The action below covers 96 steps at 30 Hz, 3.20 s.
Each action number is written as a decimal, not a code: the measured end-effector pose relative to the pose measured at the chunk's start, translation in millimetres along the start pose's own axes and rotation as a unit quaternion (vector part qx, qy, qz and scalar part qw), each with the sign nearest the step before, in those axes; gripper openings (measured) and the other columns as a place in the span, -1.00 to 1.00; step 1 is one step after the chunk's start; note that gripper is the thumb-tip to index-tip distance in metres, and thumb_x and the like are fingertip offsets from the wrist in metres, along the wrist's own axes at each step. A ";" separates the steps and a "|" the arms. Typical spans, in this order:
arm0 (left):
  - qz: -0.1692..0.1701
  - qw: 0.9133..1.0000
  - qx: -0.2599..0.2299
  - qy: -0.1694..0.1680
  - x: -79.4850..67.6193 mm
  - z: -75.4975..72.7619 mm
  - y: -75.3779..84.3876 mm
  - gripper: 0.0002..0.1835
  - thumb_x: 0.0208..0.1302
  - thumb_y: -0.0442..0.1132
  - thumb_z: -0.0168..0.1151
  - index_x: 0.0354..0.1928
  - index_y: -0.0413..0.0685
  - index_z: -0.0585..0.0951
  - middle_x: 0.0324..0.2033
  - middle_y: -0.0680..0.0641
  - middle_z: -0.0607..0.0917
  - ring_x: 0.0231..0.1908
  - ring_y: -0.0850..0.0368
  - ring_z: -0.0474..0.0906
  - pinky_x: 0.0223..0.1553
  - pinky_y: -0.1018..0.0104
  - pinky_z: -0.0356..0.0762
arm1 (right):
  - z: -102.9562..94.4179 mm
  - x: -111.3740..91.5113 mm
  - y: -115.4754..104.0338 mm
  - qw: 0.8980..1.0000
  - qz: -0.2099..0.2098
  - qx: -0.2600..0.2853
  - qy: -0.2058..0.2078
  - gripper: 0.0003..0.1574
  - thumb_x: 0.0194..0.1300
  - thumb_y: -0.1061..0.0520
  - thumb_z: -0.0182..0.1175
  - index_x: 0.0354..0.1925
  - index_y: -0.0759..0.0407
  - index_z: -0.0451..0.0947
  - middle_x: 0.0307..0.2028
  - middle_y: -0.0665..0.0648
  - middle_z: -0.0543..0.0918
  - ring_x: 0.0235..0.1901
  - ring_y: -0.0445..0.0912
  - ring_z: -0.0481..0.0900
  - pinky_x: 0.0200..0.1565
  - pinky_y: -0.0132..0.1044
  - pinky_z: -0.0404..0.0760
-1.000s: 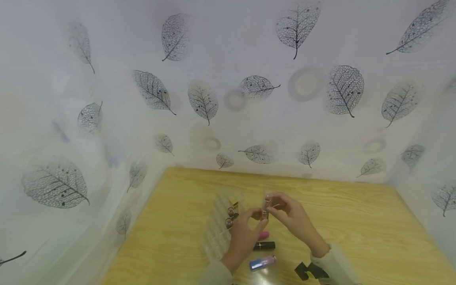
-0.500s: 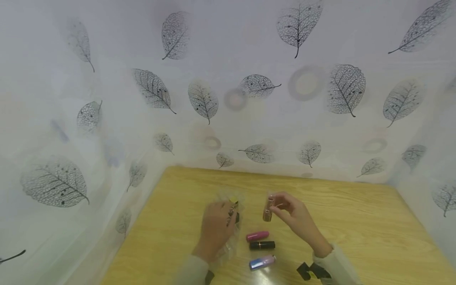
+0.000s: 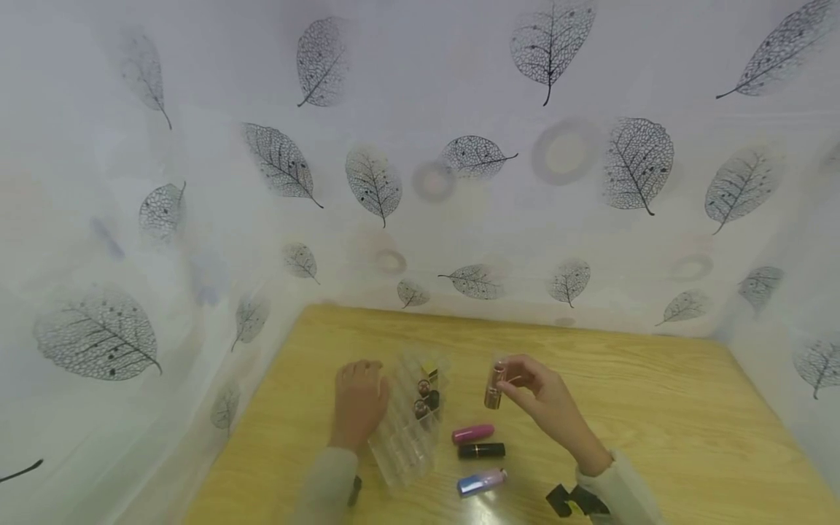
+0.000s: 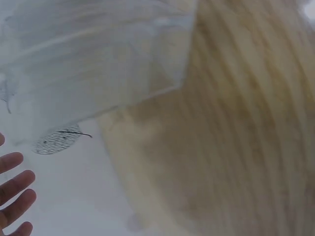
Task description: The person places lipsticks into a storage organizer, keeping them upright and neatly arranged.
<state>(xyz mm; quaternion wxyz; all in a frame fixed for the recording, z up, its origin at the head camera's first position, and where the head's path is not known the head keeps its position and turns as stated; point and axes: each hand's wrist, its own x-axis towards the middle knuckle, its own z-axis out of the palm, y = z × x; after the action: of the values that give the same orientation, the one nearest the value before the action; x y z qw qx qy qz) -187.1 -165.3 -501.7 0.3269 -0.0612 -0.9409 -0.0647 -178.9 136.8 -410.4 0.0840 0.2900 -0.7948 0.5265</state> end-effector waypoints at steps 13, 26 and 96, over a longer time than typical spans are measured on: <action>-0.038 0.998 -0.011 -0.057 -14.1 19.1 -18.7 -0.75 0.12 -0.19 0.23 -0.19 -0.17 0.61 -0.29 -0.19 0.67 -0.18 -0.14 0.58 -0.06 -0.06 0.49 | 1.8 0.2 -2.0 1.000 -0.003 0.000 -0.003 -0.66 0.16 0.35 0.19 -0.05 0.33 0.49 -0.29 0.21 0.65 -0.28 -0.37 0.57 -0.22 -0.38 0.62; -0.037 0.997 -0.022 -0.065 -10.0 27.3 -24.4 -0.78 0.15 -0.20 0.21 -0.19 -0.14 0.59 -0.31 -0.15 0.67 -0.21 -0.11 0.59 -0.08 -0.02 0.50 | 10.4 1.9 4.1 0.999 -0.015 0.026 -0.014 -0.68 0.16 0.37 0.18 -0.07 0.34 0.48 -0.28 0.24 0.65 -0.27 -0.37 0.57 -0.23 -0.36 0.63; 0.018 0.999 0.000 -0.040 -0.1 48.9 -11.7 -0.86 0.18 -0.17 0.20 -0.36 -0.09 0.62 -0.47 -0.05 0.67 -0.42 0.04 0.60 -0.26 0.09 0.55 | 116.7 -2.7 44.8 0.996 0.036 0.002 -0.077 -0.79 0.18 0.24 0.22 -0.16 0.20 0.53 -0.23 0.12 0.67 -0.22 -0.01 0.64 -0.14 -0.15 0.65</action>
<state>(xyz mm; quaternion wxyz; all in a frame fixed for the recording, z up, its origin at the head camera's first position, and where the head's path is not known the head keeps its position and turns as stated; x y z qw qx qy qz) -218.6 -168.9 -540.7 0.2897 -0.0807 -0.9521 -0.0560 -181.3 46.9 -497.3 0.0031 0.3007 -0.8077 0.5071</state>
